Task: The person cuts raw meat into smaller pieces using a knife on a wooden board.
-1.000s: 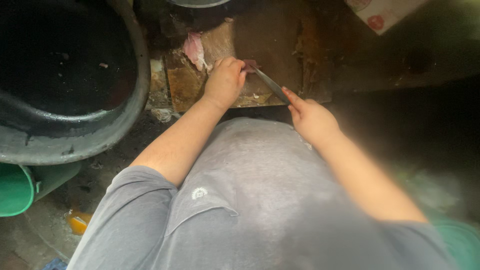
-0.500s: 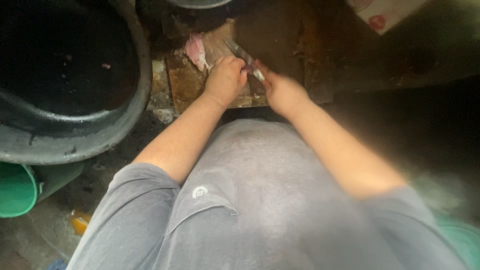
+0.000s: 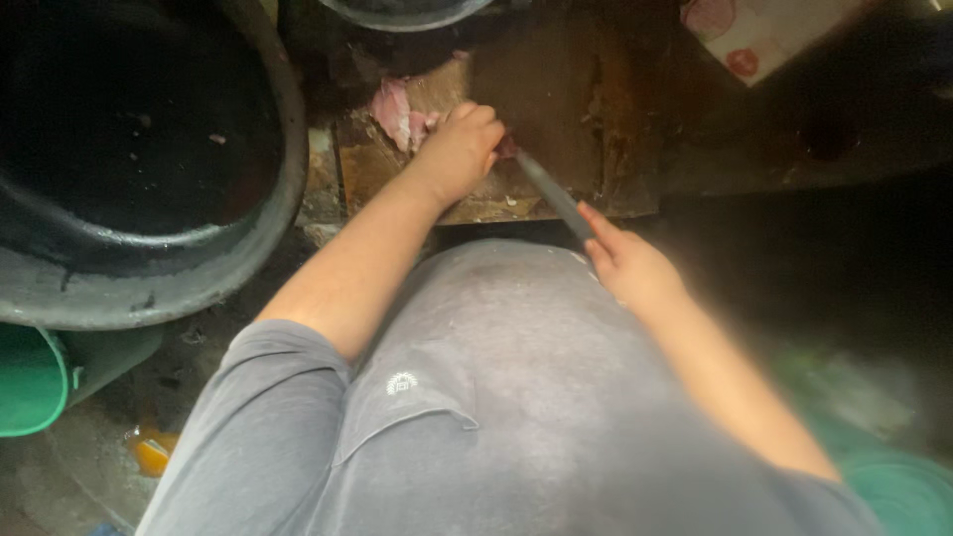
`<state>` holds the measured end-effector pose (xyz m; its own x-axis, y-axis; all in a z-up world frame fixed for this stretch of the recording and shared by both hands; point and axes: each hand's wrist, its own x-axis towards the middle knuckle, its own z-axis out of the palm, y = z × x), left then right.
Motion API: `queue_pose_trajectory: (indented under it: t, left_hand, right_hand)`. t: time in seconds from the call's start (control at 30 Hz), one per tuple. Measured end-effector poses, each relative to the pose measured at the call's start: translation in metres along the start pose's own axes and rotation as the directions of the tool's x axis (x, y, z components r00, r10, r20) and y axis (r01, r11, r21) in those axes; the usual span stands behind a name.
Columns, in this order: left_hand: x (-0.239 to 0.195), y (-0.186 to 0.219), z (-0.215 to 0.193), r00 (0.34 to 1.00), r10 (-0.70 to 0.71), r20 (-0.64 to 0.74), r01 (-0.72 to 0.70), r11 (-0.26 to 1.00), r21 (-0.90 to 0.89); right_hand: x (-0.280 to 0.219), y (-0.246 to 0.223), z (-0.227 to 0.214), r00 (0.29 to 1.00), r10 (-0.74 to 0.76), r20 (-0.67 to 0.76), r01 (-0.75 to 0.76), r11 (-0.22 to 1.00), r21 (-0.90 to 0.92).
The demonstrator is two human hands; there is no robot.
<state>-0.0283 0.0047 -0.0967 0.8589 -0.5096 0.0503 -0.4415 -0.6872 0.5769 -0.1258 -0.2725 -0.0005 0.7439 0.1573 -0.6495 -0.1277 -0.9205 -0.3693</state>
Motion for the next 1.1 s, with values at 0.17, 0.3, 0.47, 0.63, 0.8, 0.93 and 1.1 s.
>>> queue_pose_trajectory:
  t: [0.17, 0.3, 0.47, 0.63, 0.8, 0.93, 1.1]
  left_hand:
    - [-0.012, 0.015, 0.019, 0.932, -0.355, -0.073, 0.345, 0.93, -0.122]
    - [-0.021, 0.011, 0.027, 0.893, -0.431, -0.129, 0.395, 0.888, -0.236]
    - [-0.02, 0.004, 0.027, 0.902, -0.413, -0.127, 0.378, 0.896, -0.233]
    - [-0.025, 0.006, 0.028, 0.929, -0.344, -0.14, 0.318, 0.931, -0.179]
    - [-0.025, 0.007, 0.025, 0.938, -0.313, -0.15, 0.286, 0.942, -0.176]
    - [-0.028, -0.003, 0.034, 0.924, -0.32, -0.211, 0.29, 0.944, -0.159]
    - [-0.021, -0.013, 0.036, 0.89, -0.22, -0.398, 0.242, 0.97, 0.004]
  right_hand:
    - [0.004, -0.007, -0.003, 0.998, 0.053, -0.02, -0.05, 0.992, 0.112]
    - [0.006, -0.017, -0.005, 1.0, -0.023, -0.012, 0.024, 0.997, 0.073]
    - [0.012, -0.025, -0.006, 0.995, 0.049, 0.083, -0.057, 0.993, 0.099]
    - [0.047, -0.02, 0.011, 0.999, -0.038, 0.028, 0.032, 0.978, 0.207]
    - [0.091, -0.017, 0.03, 0.96, -0.263, -0.095, 0.279, 0.914, 0.294]
    - [0.056, -0.018, 0.01, 0.996, -0.044, 0.079, 0.03, 0.984, 0.177]
    - [0.007, -0.02, -0.008, 0.986, 0.063, 0.154, -0.056, 0.997, -0.051]
